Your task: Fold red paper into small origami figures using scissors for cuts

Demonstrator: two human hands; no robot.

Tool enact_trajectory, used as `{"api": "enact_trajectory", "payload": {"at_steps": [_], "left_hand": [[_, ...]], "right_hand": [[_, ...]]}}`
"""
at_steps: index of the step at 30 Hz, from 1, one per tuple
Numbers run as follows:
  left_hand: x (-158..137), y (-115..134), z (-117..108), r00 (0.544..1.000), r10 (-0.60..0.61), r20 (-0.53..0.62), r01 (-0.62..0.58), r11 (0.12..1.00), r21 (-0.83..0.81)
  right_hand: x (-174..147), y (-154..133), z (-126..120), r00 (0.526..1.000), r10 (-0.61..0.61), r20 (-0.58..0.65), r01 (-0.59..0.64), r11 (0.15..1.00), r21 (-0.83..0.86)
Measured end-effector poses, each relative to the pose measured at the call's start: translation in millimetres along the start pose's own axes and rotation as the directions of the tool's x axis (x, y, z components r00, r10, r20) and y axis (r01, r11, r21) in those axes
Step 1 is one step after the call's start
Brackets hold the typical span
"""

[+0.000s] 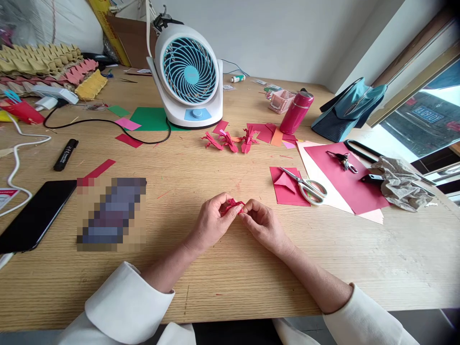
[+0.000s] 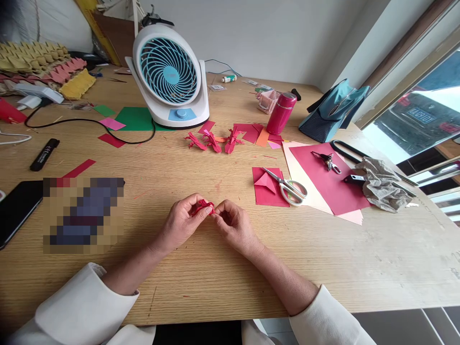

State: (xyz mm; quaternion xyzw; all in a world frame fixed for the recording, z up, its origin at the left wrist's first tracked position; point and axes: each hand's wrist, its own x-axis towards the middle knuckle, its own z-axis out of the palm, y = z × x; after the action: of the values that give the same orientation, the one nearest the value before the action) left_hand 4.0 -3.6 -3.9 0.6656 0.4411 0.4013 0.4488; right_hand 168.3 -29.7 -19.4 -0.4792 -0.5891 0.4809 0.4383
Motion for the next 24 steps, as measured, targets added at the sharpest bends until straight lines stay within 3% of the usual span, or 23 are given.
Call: {"api": "enact_trajectory", "payload": {"at_steps": [5, 10, 16, 24], "left_hand": [[-0.6, -2.2, 1.6, 0.997, 0.050, -0.061, -0.044, 0.995, 0.093], [1.4, -3.6, 0.5, 0.994, 0.022, -0.110, -0.017, 0.999, 0.044], [3.5, -3.8, 2.2, 0.999, -0.036, -0.031, 0.031, 0.985, -0.169], [2.5, -9.7, 6.2, 1.000, -0.029, 0.002, 0.029, 0.995, -0.094]], "right_hand": [[0.9, -0.4, -0.1, 0.998, 0.057, 0.005, -0.057, 0.998, 0.001], [2.4, -0.6, -0.7, 0.997, 0.078, 0.011, -0.078, 0.997, -0.013], [3.2, -0.1, -2.1, 0.998, 0.065, -0.015, -0.064, 0.997, 0.047], [3.8, -0.6, -1.9, 0.996, 0.073, -0.057, -0.068, 0.994, 0.085]]}}
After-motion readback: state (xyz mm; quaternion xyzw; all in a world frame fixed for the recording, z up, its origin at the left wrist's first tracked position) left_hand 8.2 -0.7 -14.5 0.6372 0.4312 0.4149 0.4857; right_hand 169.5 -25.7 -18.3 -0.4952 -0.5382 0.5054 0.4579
